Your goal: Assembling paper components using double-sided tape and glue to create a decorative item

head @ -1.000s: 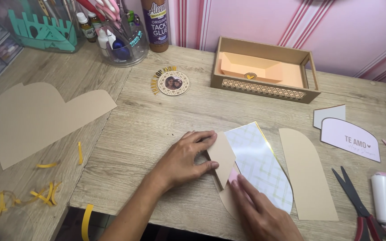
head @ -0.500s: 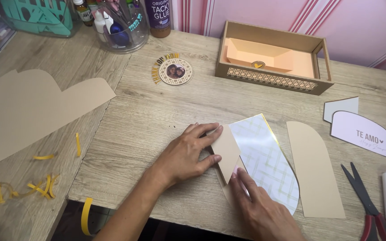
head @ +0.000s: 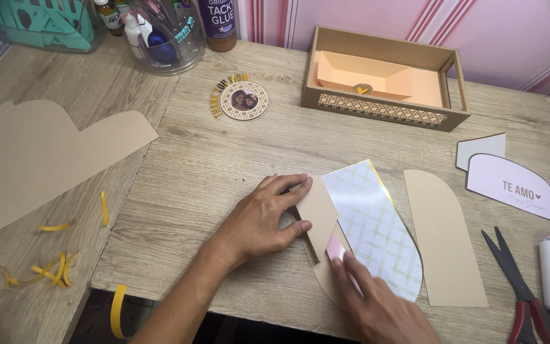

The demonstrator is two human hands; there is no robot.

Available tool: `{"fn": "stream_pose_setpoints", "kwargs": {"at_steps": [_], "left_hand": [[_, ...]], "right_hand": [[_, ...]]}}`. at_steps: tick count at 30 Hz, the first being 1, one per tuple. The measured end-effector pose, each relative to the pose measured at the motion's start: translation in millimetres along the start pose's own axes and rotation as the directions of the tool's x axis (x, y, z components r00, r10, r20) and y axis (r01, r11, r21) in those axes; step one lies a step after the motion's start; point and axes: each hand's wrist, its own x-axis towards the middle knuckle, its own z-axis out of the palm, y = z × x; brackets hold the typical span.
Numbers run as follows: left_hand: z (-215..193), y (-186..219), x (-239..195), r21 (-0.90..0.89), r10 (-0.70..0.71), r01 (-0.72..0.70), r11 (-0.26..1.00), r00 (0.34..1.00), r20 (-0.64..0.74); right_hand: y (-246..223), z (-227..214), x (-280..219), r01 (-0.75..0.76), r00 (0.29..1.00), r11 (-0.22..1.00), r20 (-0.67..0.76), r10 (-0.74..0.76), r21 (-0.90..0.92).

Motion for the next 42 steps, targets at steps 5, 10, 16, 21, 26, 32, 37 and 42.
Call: {"fn": "stream_pose_setpoints", "kwargs": {"at_steps": [5, 10, 16, 21, 26, 32, 37, 42], "left_hand": [[-3.5, 2.7, 0.5, -0.003, -0.033, 0.033, 0.999, 0.999, 0.024], [-4.4, 4.8, 0.7, -0.004, -0.076, 0.077, 0.997, 0.995, 0.059], [-2.7, 3.5, 0.6, 0.005, -0.072, 0.072, 0.997, 0.996, 0.044], [2.4, -2.7, -1.2, 0.018, 0.011, -0.012, 1.0, 1.0, 0.01], [-3.4, 3.2, -0.6, 0.014, -0.024, 0.024, 1.0, 0.999, 0.022], [-0.9, 1.5, 0.6, 0.02, -0.027, 0.026, 0.999, 0.999, 0.032], [0.4, -0.2, 0.2, 0.033, -0.01, 0.01, 0.999, 1.0, 0.016], [0.1, -1.0, 0.5, 0.03, -0.011, 0.011, 0.999, 1.0, 0.017]], "right_hand": [[-7.9, -23.5, 7.9, 0.061, 0.993, 0.996, -0.109, -0.053, 0.07], [-1.1, -7.9, -3.7, 0.065, 0.997, 0.997, -0.045, -0.064, 0.036], [3.4, 56.8, -11.9, -0.16, 0.864, 0.972, -0.501, 0.053, -0.174], [-9.2, -24.5, -2.6, 0.043, 0.998, 0.999, -0.037, -0.042, 0.025], [-10.1, -29.5, 0.2, 0.062, 0.998, 0.998, -0.03, -0.061, 0.033], [-10.5, 85.3, -15.6, -0.174, 0.923, 0.979, -0.327, 0.2, 0.108], [-4.6, 129.8, -4.6, -0.075, 0.433, 0.996, -0.897, 0.084, 0.056], [-10.7, 89.8, -14.4, -0.265, 0.584, 0.947, -0.812, 0.007, -0.183]]}}
